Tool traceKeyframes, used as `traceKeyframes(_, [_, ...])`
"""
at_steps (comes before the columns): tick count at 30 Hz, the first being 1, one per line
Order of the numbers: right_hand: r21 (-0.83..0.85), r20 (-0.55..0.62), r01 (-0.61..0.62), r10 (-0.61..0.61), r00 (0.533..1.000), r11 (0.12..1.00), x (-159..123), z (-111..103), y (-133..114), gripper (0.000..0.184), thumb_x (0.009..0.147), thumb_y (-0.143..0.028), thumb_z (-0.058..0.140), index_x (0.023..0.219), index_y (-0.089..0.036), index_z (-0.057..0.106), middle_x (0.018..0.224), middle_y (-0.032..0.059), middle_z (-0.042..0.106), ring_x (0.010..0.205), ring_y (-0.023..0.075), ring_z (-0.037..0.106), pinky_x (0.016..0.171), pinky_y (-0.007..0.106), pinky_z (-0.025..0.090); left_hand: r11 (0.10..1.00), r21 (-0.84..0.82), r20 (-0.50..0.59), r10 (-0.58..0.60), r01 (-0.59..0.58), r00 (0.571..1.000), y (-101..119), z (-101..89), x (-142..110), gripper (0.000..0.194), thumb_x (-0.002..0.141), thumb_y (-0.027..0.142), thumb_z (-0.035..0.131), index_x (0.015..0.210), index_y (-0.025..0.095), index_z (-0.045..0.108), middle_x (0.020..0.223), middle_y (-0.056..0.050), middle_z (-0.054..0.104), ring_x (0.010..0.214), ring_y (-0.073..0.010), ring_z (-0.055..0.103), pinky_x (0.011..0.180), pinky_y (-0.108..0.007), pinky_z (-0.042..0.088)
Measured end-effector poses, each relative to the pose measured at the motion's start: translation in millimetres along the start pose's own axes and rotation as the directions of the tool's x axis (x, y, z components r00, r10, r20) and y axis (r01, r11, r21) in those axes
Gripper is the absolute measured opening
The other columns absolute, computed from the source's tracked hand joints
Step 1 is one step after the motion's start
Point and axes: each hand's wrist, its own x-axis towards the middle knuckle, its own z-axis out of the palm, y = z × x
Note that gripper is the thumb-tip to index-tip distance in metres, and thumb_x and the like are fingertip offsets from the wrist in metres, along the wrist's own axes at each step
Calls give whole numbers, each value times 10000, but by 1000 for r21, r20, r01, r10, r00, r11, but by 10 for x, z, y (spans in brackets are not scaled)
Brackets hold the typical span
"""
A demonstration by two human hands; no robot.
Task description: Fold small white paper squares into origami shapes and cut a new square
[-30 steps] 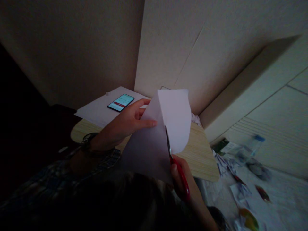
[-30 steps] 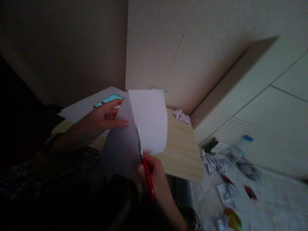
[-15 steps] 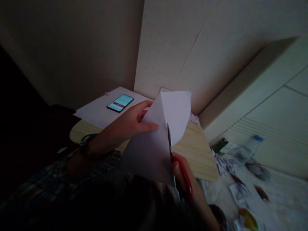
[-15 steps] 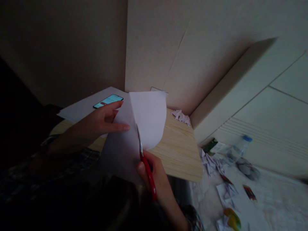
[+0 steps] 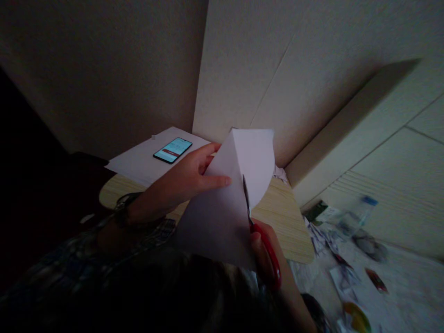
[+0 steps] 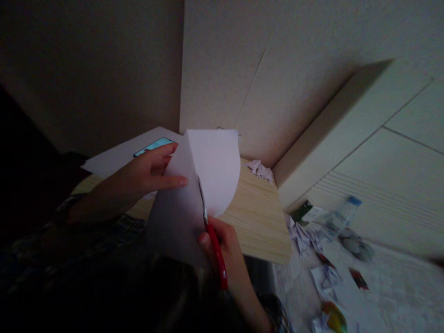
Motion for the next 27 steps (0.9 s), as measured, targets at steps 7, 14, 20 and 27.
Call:
traceKeyframes(7, [10, 3, 26, -26, 1000, 1000, 24, 9, 45, 743, 852, -817, 312, 660, -190, 662, 598, 35, 571, 580, 185, 514, 479, 265, 417, 999, 33, -23, 0, 1, 1000, -10, 1, 9, 358, 625, 154, 741, 963, 170, 622, 811, 5, 737, 752, -204, 701, 603, -245, 516])
traceKeyframes(14, [90, 32, -24, 21, 999, 996, 25, 35, 106, 728, 792, -873, 338, 622, -200, 556, 542, -18, 438, 506, 133, 360, 453, 255, 334, 1000, 27, -27, -13, 14, 1000, -48, -3, 18, 268, 665, 215, 762, 915, 155, 684, 812, 10, 739, 759, -175, 681, 626, -222, 504])
traceKeyframes(20, [120, 52, -12, 5, 999, 993, -7, 57, 145, 736, 798, -867, 334, 636, -191, 579, 549, -14, 426, 536, 138, 347, 465, 261, 289, 991, 127, -33, -48, 52, 998, -56, -34, 16, 228, 724, 385, 743, 744, 159, 724, 664, 14, 702, 592, -138, 609, 499, -205, 410])
traceKeyframes(27, [15, -7, 79, -79, 997, 997, 4, 32, 20, 703, 880, -791, 289, 728, -210, 656, 601, 18, 538, 594, 186, 480, 515, 274, 397, 990, 126, 52, -71, 64, 996, -26, 11, 2, 180, 707, 342, 742, 773, 175, 750, 671, 18, 725, 607, -153, 644, 509, -206, 457])
